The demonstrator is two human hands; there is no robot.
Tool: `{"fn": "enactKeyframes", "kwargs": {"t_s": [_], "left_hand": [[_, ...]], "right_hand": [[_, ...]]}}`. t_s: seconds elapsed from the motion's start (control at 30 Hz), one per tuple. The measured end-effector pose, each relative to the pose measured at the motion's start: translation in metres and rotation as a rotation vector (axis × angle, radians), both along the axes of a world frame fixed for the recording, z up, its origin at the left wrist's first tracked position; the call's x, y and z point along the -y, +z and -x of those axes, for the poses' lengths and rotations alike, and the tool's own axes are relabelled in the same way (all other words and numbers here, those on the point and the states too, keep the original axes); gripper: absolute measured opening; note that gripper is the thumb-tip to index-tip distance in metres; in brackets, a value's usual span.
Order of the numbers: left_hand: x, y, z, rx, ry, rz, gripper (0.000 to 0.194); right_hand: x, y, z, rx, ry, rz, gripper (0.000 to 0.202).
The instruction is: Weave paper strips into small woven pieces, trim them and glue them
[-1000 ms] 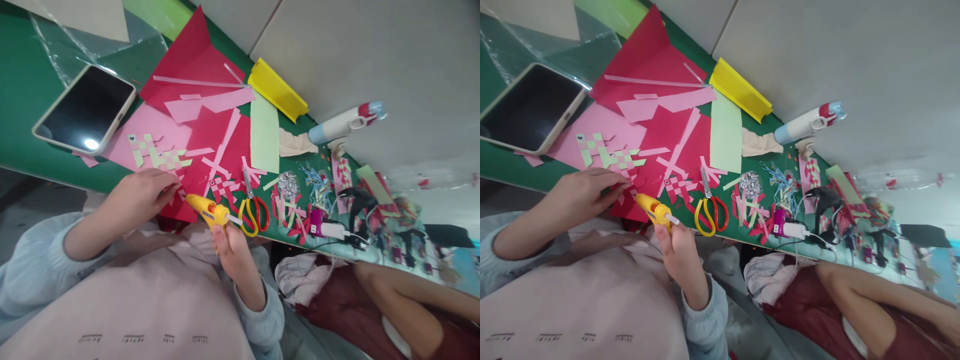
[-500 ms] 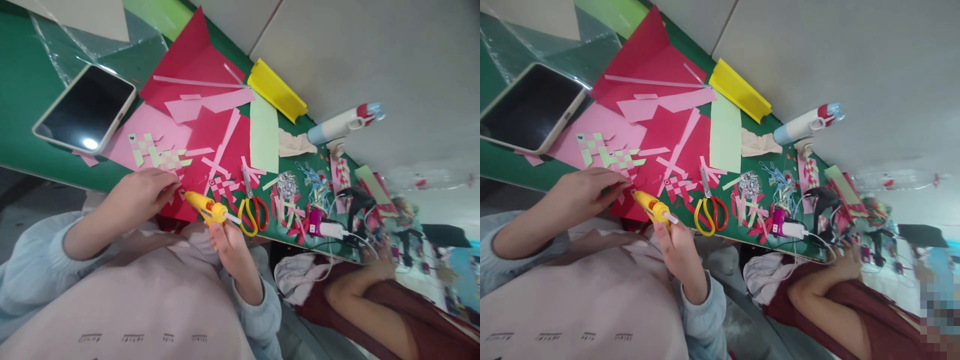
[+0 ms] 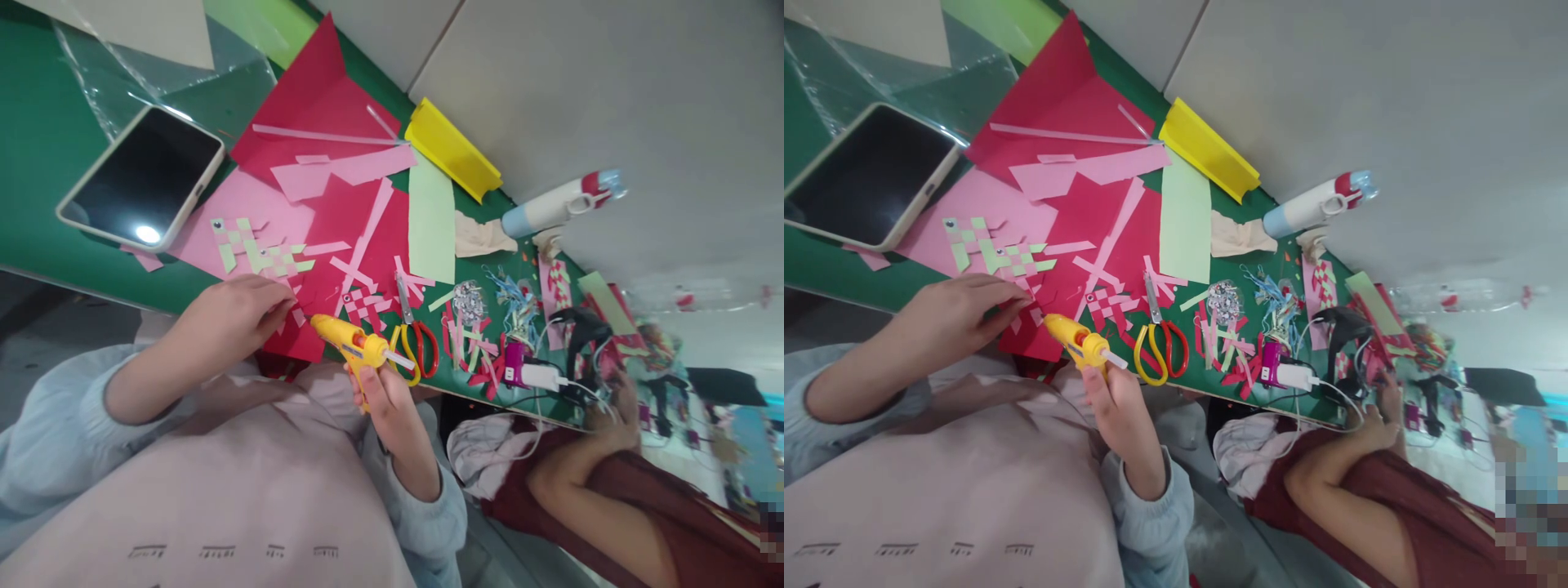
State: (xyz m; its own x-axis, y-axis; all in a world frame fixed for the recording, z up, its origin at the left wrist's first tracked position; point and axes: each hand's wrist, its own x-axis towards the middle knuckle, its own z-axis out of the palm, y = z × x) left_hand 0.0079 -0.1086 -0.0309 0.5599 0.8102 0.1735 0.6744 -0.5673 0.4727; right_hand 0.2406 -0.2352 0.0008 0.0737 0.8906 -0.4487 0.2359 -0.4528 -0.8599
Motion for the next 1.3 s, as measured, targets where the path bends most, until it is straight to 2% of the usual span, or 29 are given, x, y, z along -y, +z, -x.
{"fn": "enactKeyframes", "kwargs": {"t_s": [0.17, 0.43, 0.57, 0.77, 0.87, 1.07, 1.13, 1.27, 1.3], "left_hand": [[0.001, 0.001, 0.000, -0.028, 0.014, 0.053, 0.037], [0.002, 0.005, 0.000, -0.073, -0.088, -0.025, 0.034], [0.004, 0.006, 0.001, -0.089, -0.119, -0.044, 0.026], [0.006, 0.005, 0.005, -0.132, -0.172, -0.067, 0.035], [0.009, 0.008, 0.005, -0.157, -0.202, -0.080, 0.026], [0.017, 0.015, 0.003, -0.204, -0.240, -0.093, 0.053], [0.018, 0.016, 0.003, -0.227, -0.241, -0.074, 0.050], [0.017, 0.016, 0.001, -0.333, -0.239, -0.065, 0.029], [0.016, 0.016, 0.000, -0.365, -0.243, -0.072, 0.030]], "right_hand": [[-0.002, 0.011, -0.004, -0.211, -0.124, 0.092, 0.043], [0.007, 0.018, -0.016, -0.488, -0.311, 0.017, 0.044], [0.006, 0.021, -0.020, -0.557, -0.309, -0.003, 0.047], [0.004, 0.015, -0.023, -0.587, -0.307, 0.019, 0.050], [0.003, 0.011, -0.023, -0.594, -0.300, 0.015, 0.050], [0.004, 0.005, -0.025, -0.597, -0.303, 0.014, 0.049], [0.004, 0.004, -0.025, -0.589, -0.310, 0.017, 0.048], [0.003, 0.000, -0.027, -0.580, -0.316, 0.022, 0.048], [0.003, -0.001, -0.028, -0.581, -0.319, 0.026, 0.049]]}}
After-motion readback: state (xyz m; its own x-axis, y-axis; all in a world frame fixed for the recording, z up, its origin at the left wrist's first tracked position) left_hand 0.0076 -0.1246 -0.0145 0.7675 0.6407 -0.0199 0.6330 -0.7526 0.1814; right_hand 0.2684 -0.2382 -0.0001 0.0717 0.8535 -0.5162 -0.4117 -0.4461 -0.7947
